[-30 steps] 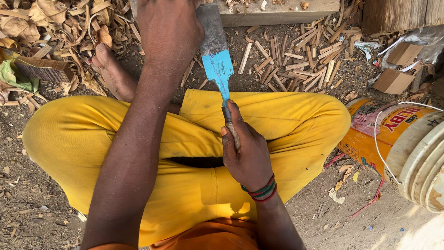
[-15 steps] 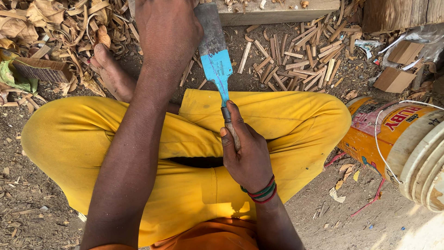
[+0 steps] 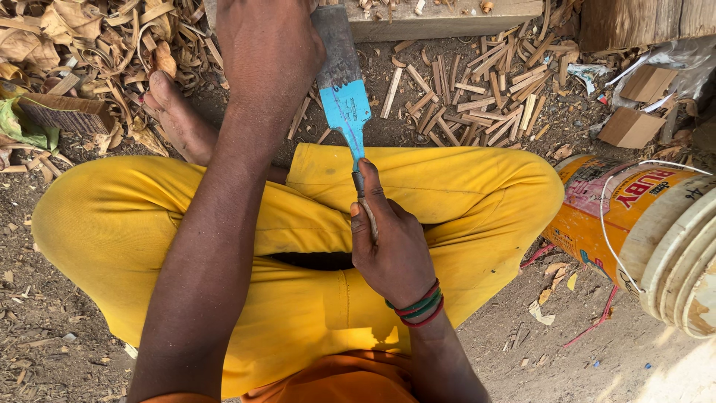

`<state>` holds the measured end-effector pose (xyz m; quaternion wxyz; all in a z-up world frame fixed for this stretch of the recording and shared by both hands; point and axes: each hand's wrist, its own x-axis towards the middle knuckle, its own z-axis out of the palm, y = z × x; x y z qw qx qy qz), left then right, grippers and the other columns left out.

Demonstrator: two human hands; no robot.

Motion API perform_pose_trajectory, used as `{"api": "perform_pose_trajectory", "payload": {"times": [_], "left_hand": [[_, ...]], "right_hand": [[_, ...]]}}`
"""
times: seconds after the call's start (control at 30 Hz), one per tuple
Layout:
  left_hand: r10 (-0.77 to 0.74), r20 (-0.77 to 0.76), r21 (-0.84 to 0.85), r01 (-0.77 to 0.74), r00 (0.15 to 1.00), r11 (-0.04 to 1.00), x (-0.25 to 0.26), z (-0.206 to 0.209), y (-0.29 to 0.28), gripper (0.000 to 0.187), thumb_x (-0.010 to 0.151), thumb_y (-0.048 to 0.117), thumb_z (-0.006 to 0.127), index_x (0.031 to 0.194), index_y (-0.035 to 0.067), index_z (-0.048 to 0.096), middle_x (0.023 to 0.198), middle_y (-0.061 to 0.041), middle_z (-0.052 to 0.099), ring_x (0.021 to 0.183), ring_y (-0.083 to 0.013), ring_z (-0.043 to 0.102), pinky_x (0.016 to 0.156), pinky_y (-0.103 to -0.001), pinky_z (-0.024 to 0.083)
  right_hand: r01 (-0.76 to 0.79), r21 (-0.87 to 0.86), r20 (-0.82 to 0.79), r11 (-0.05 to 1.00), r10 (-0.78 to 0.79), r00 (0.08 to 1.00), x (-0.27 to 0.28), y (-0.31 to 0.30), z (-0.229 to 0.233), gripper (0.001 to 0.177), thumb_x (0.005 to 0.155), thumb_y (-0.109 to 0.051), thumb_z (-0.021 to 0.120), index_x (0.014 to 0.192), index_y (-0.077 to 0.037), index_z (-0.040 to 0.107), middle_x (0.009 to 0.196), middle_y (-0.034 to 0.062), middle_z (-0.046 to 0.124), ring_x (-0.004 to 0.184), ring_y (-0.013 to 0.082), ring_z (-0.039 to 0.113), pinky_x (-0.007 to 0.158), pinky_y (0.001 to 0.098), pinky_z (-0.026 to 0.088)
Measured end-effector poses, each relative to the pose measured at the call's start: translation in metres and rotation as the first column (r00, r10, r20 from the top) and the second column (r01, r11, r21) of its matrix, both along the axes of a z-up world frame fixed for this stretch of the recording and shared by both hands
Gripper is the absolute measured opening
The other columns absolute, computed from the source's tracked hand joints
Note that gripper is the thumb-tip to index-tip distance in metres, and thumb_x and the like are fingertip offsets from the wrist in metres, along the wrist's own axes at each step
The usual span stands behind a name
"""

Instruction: The person carves small pieces of wood using a blue-handled chisel on a wooden block while sitting on the ground, handling each piece by hand and surrounded by wood shavings.

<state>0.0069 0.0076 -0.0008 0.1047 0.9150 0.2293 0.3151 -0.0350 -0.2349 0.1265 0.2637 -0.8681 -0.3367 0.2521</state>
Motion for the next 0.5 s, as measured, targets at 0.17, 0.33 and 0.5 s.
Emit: {"api": "perform_pose_trajectory", "payload": {"times": [0.17, 0.33, 0.5], "left_hand": [[-0.095, -0.040, -0.170, 0.086, 0.995, 0.982, -0.006, 0.033, -0.007, 0.027, 0.080, -0.004, 0.070, 0.105, 0.004, 0.077, 0.095, -0.014, 0.074, 0.090, -0.0292, 0.072, 0.090, -0.046, 0.052], [-0.229, -0.264, -0.162, 0.191, 0.937, 0.968, -0.020, 0.052, -0.045, 0.029, 0.084, 0.002, 0.068, 0.111, -0.006, 0.076, 0.110, -0.023, 0.075, 0.108, -0.0300, 0.073, 0.121, -0.043, 0.039], [-0.214, -0.317, -0.182, 0.162, 0.924, 0.970, -0.009, 0.046, -0.048, 0.038, 0.086, 0.007, 0.066, 0.119, -0.010, 0.074, 0.123, -0.030, 0.071, 0.118, -0.0346, 0.069, 0.119, -0.042, 0.038]], "right_hand": [[0.015, 0.019, -0.014, 1.000, -0.015, 1.000, -0.002, 0.009, 0.001, 0.056, 0.105, -0.010, 0.056, 0.158, -0.004, 0.038, 0.093, 0.0242, 0.072, 0.083, 0.0412, 0.072, 0.074, 0.0450, 0.057], [0.038, -0.018, 0.004, 0.999, -0.038, 0.999, 0.007, 0.023, -0.010, 0.060, 0.102, -0.010, 0.058, 0.157, -0.001, 0.037, 0.084, 0.0267, 0.069, 0.078, 0.0439, 0.070, 0.067, 0.0484, 0.053], [-0.002, 0.069, 0.085, 0.998, -0.003, 0.996, 0.012, 0.039, -0.018, 0.056, 0.104, -0.009, 0.059, 0.155, -0.001, 0.039, 0.099, 0.0282, 0.070, 0.085, 0.0418, 0.072, 0.070, 0.0463, 0.057]]}}
